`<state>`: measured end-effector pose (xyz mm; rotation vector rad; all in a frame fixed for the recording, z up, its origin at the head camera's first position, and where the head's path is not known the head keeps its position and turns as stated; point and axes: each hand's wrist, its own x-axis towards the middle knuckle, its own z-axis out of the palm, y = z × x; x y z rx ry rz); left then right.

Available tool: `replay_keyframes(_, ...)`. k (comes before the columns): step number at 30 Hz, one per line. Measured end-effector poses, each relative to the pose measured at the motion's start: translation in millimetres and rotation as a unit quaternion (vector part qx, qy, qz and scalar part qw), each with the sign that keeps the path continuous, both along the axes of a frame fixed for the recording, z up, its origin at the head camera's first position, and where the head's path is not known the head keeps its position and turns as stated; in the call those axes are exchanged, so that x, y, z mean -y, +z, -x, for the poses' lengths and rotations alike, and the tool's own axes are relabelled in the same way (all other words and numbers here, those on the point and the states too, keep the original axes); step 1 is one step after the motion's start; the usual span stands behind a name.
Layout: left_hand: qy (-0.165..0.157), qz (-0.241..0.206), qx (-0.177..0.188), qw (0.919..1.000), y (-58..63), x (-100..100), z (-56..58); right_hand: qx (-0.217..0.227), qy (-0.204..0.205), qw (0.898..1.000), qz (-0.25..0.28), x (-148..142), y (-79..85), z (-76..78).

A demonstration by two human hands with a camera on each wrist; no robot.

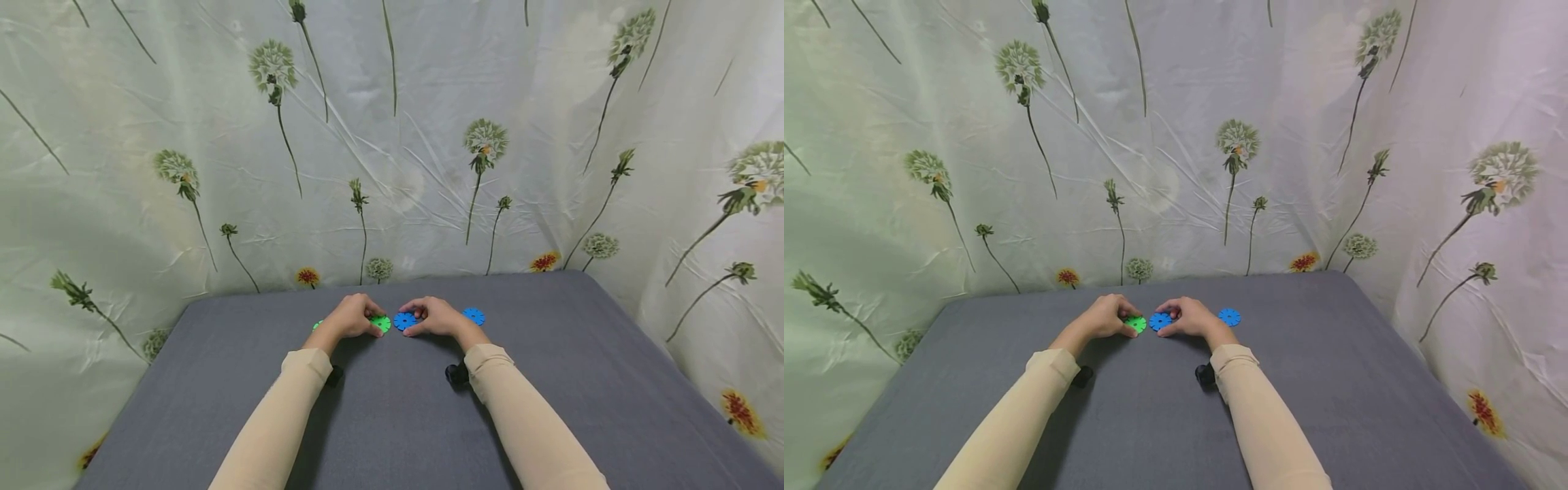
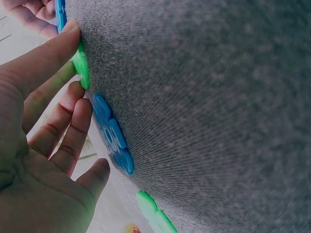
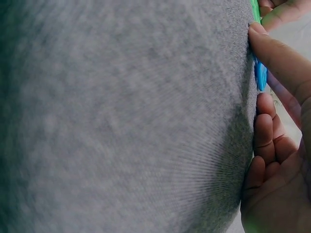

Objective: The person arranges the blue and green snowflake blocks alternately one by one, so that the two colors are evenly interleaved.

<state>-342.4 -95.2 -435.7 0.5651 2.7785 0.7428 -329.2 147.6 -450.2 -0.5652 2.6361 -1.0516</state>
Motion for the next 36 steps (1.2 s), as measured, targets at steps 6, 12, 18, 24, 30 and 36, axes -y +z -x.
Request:
replay_keyframes(6, -0.001, -0.002, -0.003, 1.0000, -0.5, 0.2, -0.3, 0.002, -0.001, 1.000, 0.003, 0.4, -0.3, -0.5)
replay_keyframes(12, 0.000, -0.001, -0.001, 1.0000, 0.8, -0.1, -1.0, -0.001, 0.003, 1.000, 0.003, 0.8, -0.2, -1.5)
replay_keyframes(18, -0.001, 0.001, -0.001, 1.0000, 1.4, -0.5, -1.1, 0.003, 0.005, 1.000, 0.005, 0.3, -0.7, -1.1)
replay_keyframes(24, -0.003, 0.001, -0.004, 1.0000, 1.8, -0.3, -1.8, 0.007, 0.008, 1.000, 0.002, 0.6, -1.1, -1.3)
replay_keyframes(30, -0.010, -0.008, -0.008, 0.9999, 0.8, 1.4, -1.1, 0.009, 0.009, 1.000, -0.001, 0.8, -1.0, -1.1)
replay_keyframes(36, -0.010, -0.007, -0.010, 0.9999, 0.0, 1.8, -0.5, 0.008, 0.007, 1.000, 0.000, 0.6, -2.3, 0.6)
